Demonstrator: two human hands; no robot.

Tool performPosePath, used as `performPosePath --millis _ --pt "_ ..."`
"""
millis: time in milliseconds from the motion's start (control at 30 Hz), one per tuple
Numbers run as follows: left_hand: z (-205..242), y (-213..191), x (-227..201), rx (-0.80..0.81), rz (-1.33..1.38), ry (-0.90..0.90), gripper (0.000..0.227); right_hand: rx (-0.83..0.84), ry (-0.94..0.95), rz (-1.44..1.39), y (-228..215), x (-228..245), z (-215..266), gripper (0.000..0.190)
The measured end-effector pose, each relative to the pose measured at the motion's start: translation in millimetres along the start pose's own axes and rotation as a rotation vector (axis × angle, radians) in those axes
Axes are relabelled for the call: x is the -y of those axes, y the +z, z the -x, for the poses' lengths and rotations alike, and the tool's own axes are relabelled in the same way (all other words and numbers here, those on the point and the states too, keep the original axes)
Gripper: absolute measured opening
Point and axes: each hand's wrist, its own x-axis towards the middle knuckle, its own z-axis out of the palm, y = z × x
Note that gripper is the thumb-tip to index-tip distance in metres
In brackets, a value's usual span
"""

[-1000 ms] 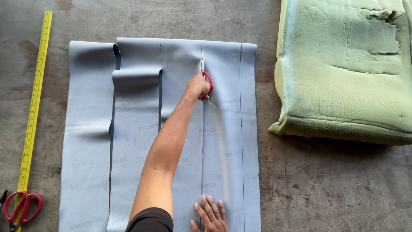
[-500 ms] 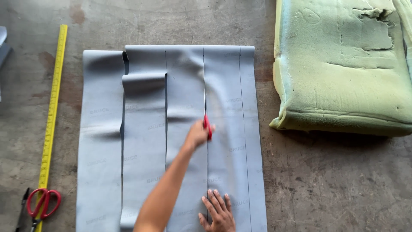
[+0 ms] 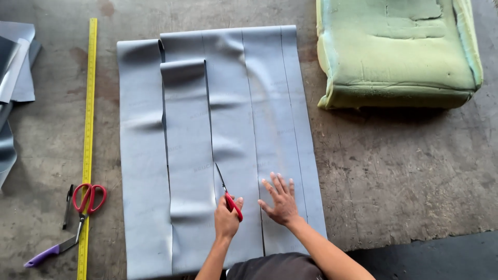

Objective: The person uses red-handled scissors to cut a large sheet of light gray fabric into long vertical strips. The fabric is laid out on a concrete floor, and the person cuts along pre-marked lines, separating the material into multiple sections.

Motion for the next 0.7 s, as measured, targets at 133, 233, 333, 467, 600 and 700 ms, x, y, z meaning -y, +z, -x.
performPosePath --millis 133,233,333,467,600,700 --pt "-4 -8 26 -0.053 -0.075 0.132 0.035 0.575 0.284 0.098 -20 1 -12 0.082" --pt "5 -12 35 -0.084 -0.057 0.136 0.037 0.671 0.337 0.157 -16 6 -22 0.079" --pt "16 -15 46 -0.063 -0.065 0.133 0.041 0.652 0.351 0.177 -4 2 -29 0.079" --pt "25 -18 61 0.000 -0.132 0.111 0.038 0.685 0.361 0.165 -13 5 -62 0.080" --pt "33 -24 66 0.032 -0.171 0.124 0.034 0.570 0.274 0.141 -3 -13 -117 0.080" --pt "41 -31 58 0.066 -0.194 0.169 0.033 0.669 0.285 0.112 -11 -19 -168 0.081"
